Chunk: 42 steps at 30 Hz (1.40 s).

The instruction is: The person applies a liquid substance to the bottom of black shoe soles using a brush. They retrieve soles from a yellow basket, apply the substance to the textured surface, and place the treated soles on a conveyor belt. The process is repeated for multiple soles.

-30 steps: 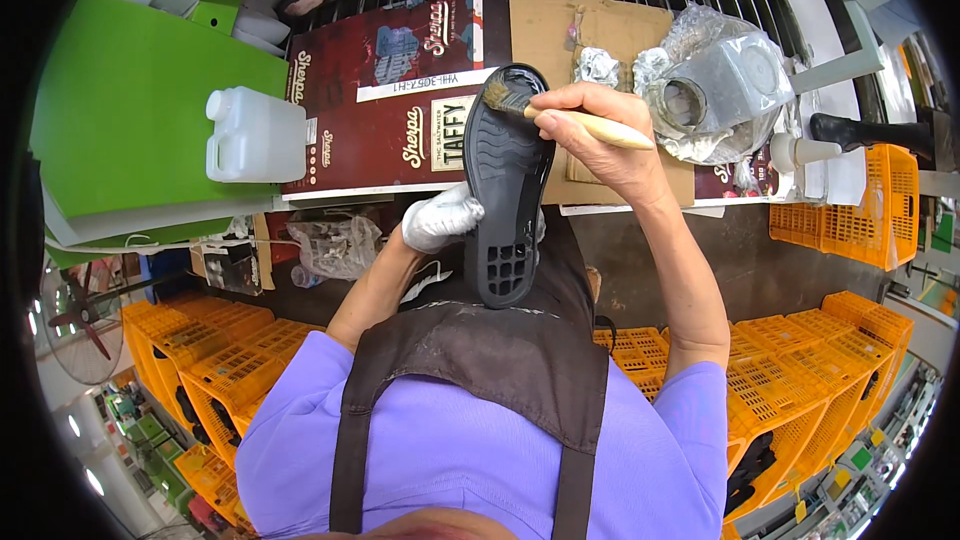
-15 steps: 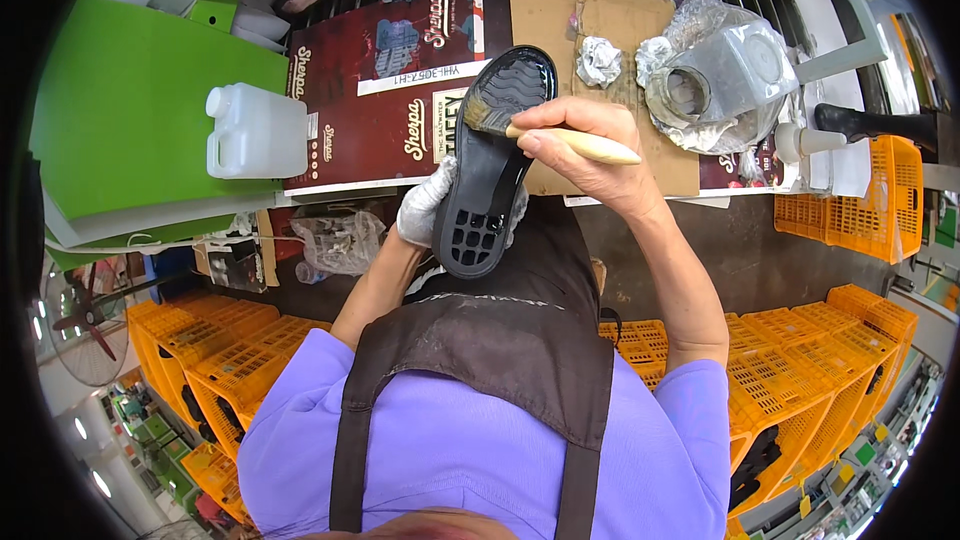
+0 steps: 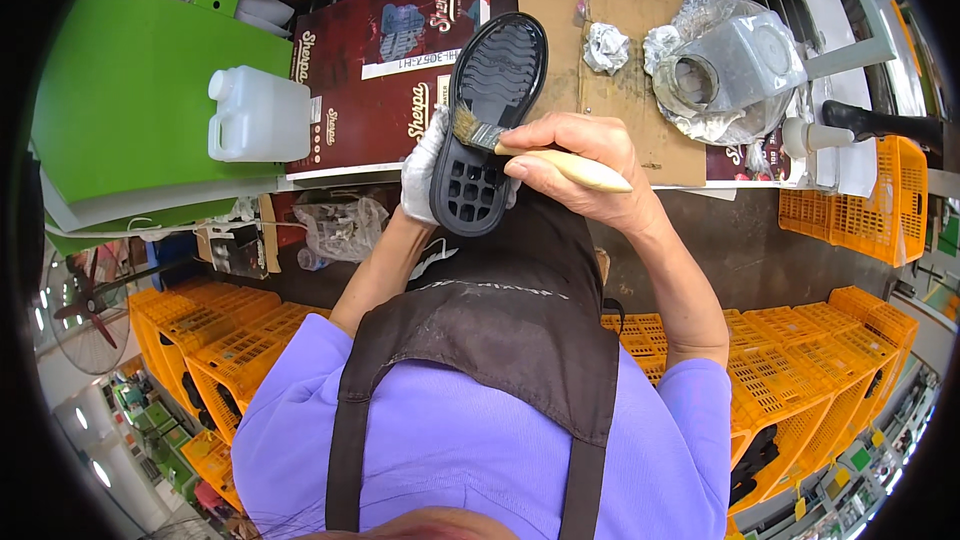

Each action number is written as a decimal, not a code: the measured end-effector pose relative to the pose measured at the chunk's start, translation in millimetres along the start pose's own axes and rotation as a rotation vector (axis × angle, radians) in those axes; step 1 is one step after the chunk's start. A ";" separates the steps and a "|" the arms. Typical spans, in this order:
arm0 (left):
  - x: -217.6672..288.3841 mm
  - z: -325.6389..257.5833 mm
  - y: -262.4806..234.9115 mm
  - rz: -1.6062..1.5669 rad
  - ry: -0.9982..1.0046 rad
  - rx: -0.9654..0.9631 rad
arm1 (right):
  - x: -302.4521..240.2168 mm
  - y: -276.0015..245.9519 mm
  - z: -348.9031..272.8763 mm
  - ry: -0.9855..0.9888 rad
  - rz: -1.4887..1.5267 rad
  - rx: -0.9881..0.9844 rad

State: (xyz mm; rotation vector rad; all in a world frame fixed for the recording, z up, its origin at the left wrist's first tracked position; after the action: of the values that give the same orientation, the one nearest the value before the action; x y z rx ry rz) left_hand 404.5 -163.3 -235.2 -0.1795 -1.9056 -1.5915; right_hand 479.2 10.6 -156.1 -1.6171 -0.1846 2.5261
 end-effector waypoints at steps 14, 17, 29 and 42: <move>6.7 18.6 3.5 -0.049 0.104 0.207 | -12.7 6.8 -1.9 0.014 0.006 -0.057; 8.0 19.7 8.0 -0.078 0.106 0.252 | -15.7 6.7 -1.6 0.027 0.001 -0.082; 21.9 15.7 17.8 0.090 0.075 0.258 | -41.7 2.4 15.6 0.007 0.109 -0.220; 33.9 5.5 39.2 0.754 -0.025 -0.042 | -41.1 -4.5 32.2 0.012 0.231 -0.422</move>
State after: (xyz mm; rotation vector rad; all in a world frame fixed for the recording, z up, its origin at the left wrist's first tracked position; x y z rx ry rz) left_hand 394.8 -158.0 -184.2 -0.8292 -1.5417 -1.1044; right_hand 467.2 6.6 -105.3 -1.8952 -0.5989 2.7901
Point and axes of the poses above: each hand's wrist, its own z-axis towards the middle knuckle, its own y-axis out of the palm, x = y × z, the point moved 2 cm from there along z, towards the middle knuckle, and after that the axes turned 11 degrees about z, right-handed, at the moved point
